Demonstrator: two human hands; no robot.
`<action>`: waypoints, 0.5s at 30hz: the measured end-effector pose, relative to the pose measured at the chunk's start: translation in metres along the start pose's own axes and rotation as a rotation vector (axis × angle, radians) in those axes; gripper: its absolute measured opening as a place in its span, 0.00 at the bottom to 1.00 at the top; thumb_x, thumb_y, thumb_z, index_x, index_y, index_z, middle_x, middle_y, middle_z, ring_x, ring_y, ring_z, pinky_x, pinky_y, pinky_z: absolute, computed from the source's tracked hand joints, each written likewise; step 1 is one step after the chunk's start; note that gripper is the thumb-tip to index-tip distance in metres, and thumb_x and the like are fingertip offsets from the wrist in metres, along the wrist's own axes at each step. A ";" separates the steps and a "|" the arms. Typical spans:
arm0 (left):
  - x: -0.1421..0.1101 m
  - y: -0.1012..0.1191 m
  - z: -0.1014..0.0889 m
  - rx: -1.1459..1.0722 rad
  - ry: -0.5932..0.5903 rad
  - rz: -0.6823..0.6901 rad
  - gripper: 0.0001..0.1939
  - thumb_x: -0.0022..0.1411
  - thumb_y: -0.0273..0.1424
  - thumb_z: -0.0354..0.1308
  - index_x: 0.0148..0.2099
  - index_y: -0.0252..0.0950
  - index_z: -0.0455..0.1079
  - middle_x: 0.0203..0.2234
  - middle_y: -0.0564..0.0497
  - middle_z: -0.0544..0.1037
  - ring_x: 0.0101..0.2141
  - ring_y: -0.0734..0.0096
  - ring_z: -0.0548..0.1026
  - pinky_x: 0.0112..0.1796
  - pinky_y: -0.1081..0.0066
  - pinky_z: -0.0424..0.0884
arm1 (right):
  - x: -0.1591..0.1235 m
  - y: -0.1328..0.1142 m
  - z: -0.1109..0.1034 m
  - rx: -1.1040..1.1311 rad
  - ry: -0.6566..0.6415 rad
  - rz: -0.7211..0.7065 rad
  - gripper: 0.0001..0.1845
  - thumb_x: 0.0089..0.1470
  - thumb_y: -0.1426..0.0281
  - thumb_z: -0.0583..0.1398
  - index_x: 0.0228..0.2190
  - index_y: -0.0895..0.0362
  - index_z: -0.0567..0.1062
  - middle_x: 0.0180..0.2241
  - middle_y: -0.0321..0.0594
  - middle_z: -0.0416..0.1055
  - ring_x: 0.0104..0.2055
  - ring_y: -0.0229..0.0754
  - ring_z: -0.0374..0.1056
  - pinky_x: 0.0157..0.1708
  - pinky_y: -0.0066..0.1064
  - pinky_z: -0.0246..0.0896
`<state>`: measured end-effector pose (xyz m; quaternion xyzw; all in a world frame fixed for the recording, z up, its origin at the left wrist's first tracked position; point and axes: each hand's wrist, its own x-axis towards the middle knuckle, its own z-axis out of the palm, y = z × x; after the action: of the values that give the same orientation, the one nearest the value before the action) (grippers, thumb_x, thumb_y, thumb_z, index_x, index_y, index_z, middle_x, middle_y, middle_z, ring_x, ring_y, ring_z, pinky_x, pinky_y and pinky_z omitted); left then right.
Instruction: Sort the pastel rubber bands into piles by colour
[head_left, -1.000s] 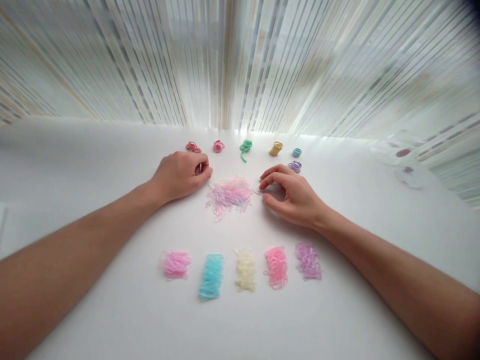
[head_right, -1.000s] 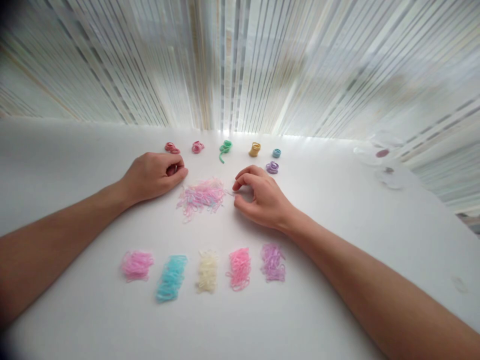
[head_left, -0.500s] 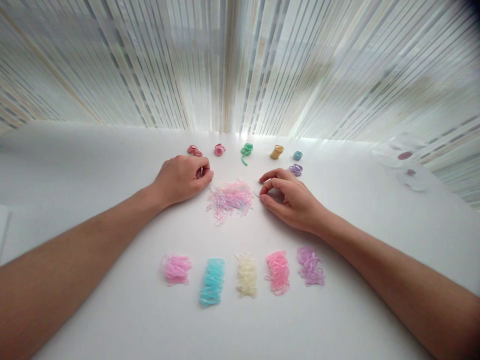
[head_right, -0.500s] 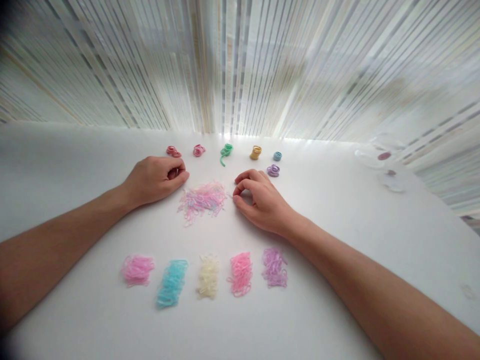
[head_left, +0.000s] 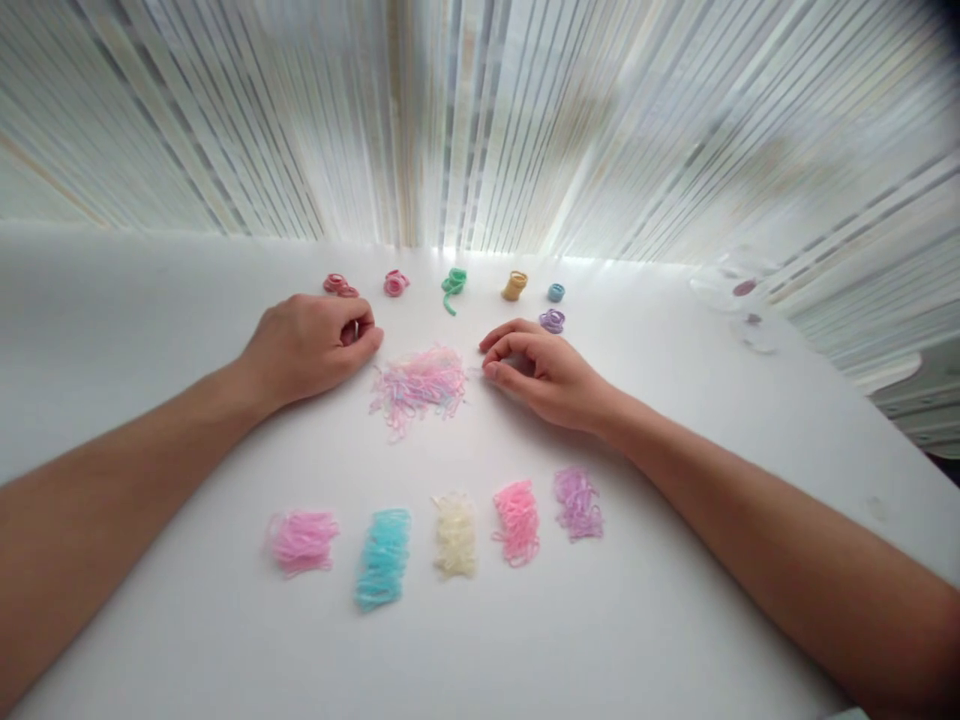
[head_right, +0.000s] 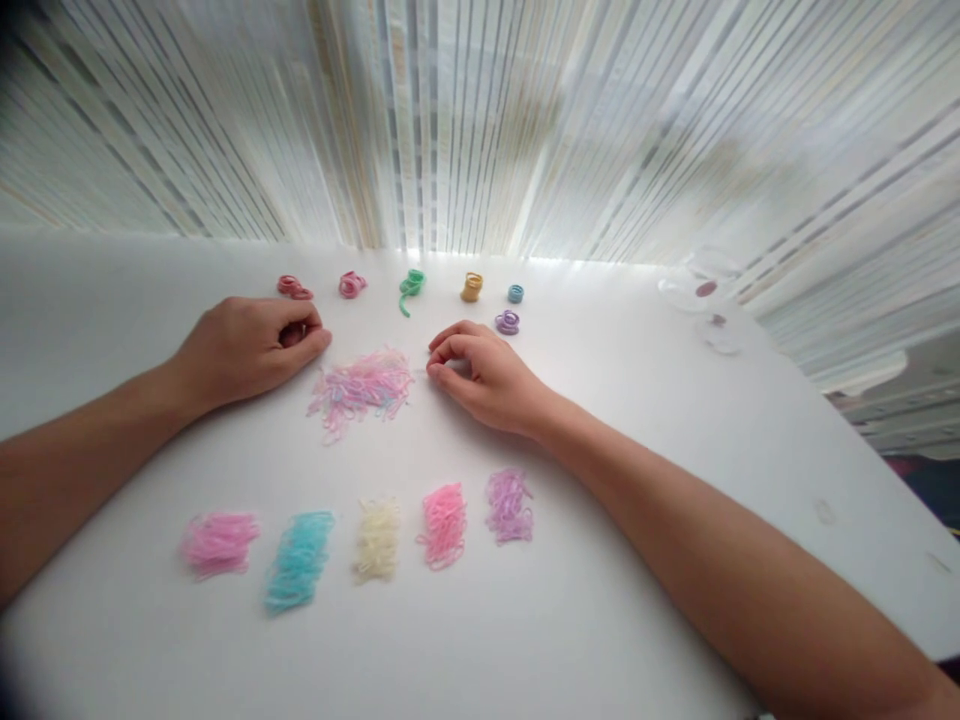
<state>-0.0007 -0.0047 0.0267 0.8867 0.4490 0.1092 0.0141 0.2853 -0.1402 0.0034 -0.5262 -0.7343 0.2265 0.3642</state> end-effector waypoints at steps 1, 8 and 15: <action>0.000 0.000 0.000 -0.003 0.001 0.001 0.16 0.65 0.46 0.51 0.35 0.41 0.73 0.30 0.47 0.80 0.33 0.58 0.76 0.35 0.64 0.61 | 0.001 0.001 -0.003 0.040 -0.025 0.011 0.08 0.66 0.65 0.64 0.37 0.56 0.81 0.51 0.52 0.80 0.48 0.48 0.75 0.43 0.38 0.68; -0.001 0.001 -0.001 -0.003 0.015 0.019 0.15 0.65 0.45 0.52 0.33 0.42 0.70 0.29 0.49 0.81 0.32 0.59 0.77 0.33 0.65 0.60 | 0.006 0.010 -0.020 0.278 -0.185 0.077 0.18 0.66 0.55 0.68 0.35 0.58 0.82 0.53 0.52 0.80 0.43 0.43 0.74 0.45 0.37 0.68; 0.000 0.001 0.000 -0.018 -0.002 0.001 0.15 0.64 0.45 0.52 0.33 0.42 0.71 0.29 0.48 0.79 0.32 0.59 0.76 0.35 0.64 0.59 | 0.008 0.006 -0.034 0.337 -0.285 0.133 0.21 0.63 0.50 0.71 0.33 0.56 0.81 0.49 0.49 0.82 0.47 0.46 0.74 0.50 0.40 0.70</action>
<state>-0.0002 -0.0050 0.0267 0.8870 0.4474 0.1122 0.0223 0.3135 -0.1325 0.0225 -0.4681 -0.6937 0.4414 0.3238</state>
